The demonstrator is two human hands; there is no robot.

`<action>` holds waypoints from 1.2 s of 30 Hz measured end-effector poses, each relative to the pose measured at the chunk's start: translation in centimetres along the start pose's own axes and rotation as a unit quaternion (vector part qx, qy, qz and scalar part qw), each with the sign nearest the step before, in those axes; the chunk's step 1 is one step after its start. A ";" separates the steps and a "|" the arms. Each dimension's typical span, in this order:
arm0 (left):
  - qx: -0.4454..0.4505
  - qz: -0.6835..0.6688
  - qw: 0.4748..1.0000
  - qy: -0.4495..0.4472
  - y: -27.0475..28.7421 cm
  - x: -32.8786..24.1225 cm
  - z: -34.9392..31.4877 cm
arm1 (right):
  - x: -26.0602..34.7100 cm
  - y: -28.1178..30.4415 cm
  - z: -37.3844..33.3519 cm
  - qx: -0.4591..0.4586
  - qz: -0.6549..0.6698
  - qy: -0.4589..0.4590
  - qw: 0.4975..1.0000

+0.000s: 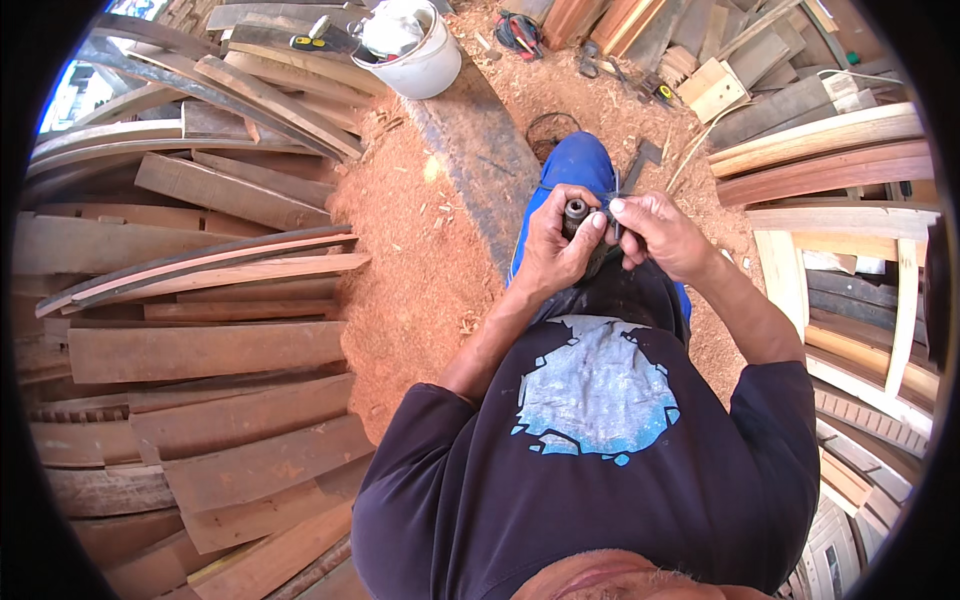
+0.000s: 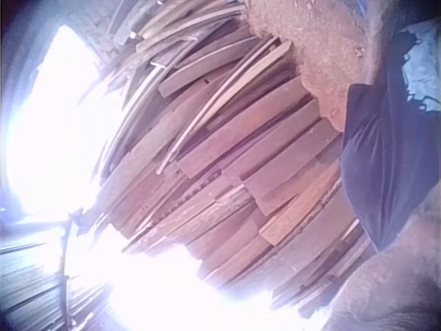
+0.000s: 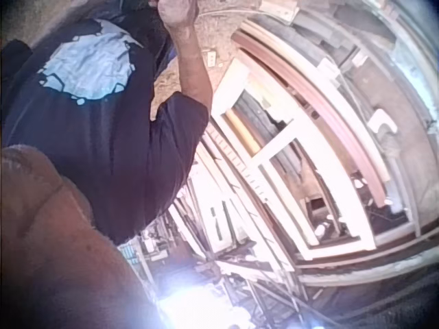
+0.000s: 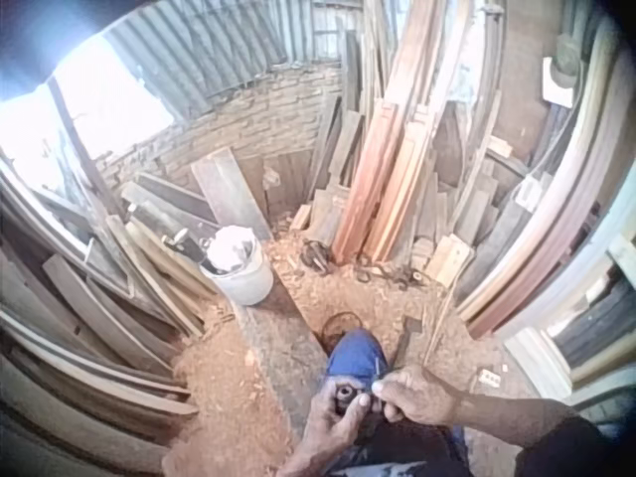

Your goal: The person assembles a corded drill by attaching the chuck and securing it with a wrench. They then pick up a wooden plank and place it on the workbench, preparing for further work.

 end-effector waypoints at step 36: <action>-0.018 0.005 0.999 0.047 0.3 0.9 -0.5 | 9.1 -1.6 -6.6 -0.214 -0.442 0.310 0.814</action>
Point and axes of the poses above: each hand's wrist, its own z-axis towards the middle knuckle, its own y-axis out of the back of the hand, x = y × z, the point moved 10 cm from there along z, towards the middle knuckle, and after that the axes turned 13 degrees about -y, right-handed, at the moved point
